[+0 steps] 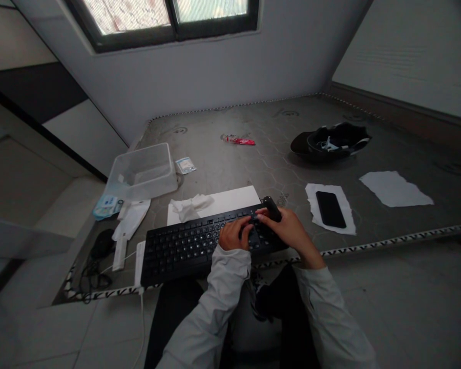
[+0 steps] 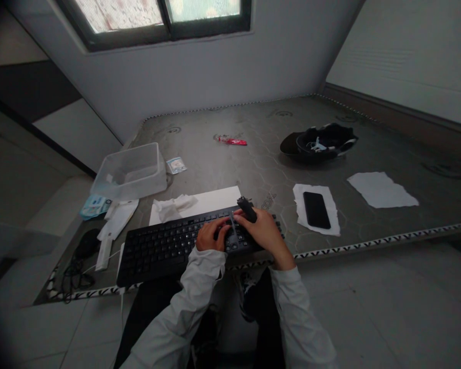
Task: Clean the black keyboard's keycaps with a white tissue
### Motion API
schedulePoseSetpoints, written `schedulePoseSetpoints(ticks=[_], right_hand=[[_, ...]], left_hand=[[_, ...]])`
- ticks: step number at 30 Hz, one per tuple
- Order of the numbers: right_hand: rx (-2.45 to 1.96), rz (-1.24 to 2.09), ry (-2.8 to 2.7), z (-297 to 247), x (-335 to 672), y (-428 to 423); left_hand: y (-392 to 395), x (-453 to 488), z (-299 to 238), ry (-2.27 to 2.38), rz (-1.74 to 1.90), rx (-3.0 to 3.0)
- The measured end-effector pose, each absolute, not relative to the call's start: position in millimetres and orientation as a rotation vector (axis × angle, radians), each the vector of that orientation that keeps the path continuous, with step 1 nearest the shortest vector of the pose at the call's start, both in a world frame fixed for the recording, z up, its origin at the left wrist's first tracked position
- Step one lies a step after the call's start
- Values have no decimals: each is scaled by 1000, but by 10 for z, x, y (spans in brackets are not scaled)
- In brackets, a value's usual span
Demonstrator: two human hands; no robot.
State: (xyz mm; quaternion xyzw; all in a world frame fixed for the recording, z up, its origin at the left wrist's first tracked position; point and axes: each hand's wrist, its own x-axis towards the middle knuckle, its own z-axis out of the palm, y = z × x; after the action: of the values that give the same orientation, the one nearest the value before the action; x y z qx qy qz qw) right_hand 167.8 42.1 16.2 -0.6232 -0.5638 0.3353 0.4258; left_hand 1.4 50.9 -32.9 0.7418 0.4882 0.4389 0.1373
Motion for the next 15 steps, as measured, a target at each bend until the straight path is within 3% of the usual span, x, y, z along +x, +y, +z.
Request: schedulePoseSetpoints(ticks=[11, 15], right_hand=[[-1508, 957, -1454, 115, 1620, 444], [-1632, 799, -1392, 169, 1778, 440]], left_hand=[[488, 21, -290, 1354, 1295, 2132], [471, 30, -254, 1376, 1264, 2066]])
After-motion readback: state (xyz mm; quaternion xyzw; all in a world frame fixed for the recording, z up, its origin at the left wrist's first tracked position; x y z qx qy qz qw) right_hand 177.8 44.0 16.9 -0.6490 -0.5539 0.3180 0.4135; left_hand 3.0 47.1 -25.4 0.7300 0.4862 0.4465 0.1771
